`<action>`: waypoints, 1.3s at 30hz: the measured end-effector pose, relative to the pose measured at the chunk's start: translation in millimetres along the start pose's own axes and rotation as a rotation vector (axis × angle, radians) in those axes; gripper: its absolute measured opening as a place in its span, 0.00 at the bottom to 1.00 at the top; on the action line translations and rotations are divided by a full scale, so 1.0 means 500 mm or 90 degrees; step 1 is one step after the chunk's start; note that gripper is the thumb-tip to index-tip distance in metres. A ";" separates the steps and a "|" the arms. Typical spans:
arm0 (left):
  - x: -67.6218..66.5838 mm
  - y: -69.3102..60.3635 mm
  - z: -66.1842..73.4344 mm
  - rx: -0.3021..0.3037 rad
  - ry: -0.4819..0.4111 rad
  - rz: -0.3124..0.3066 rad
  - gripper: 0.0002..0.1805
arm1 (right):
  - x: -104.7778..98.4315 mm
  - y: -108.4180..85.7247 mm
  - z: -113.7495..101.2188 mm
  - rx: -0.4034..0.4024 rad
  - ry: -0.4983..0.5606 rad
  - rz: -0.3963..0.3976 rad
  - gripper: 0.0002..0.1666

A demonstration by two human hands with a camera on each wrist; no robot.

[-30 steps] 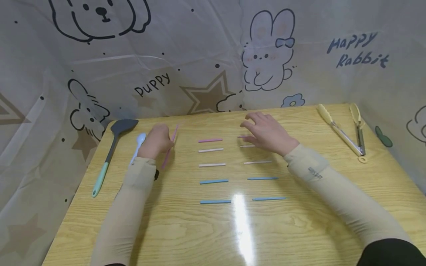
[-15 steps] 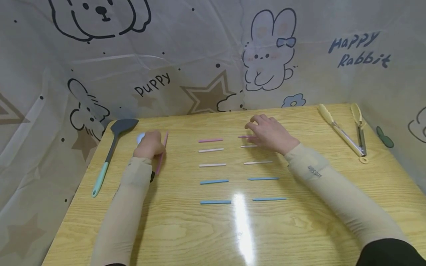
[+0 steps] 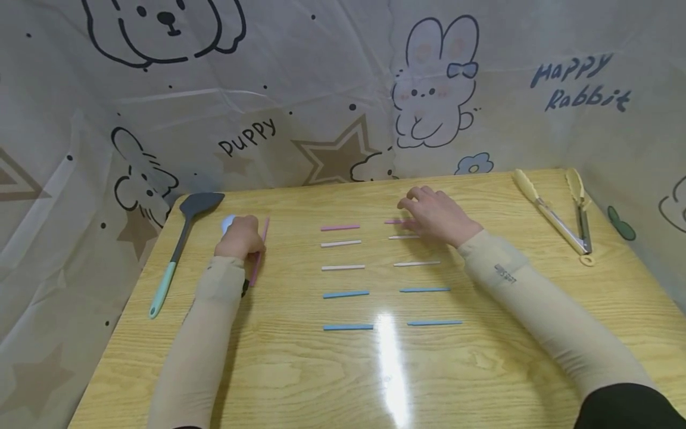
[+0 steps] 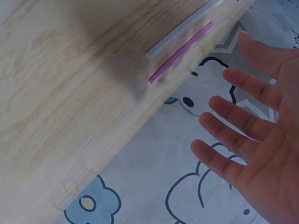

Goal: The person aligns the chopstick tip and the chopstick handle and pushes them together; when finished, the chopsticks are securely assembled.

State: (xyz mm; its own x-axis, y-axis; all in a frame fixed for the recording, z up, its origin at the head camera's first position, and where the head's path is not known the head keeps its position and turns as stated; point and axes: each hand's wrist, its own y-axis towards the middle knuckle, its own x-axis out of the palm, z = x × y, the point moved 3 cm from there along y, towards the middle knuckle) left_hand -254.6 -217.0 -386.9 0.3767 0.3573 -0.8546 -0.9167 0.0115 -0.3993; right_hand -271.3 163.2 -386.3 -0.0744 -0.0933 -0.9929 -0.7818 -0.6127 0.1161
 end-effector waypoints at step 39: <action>0.126 0.058 0.255 0.357 0.234 0.177 0.11 | 0.035 0.030 -0.002 -0.036 0.044 -0.008 0.10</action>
State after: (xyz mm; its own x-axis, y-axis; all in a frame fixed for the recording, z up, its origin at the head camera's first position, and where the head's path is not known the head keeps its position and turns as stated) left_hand -274.5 -74.9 -410.0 0.0505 0.0810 -0.9954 -0.8781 0.4785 -0.0056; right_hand -283.7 151.8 -401.7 -0.0198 -0.1382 -0.9902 -0.7459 -0.6574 0.1066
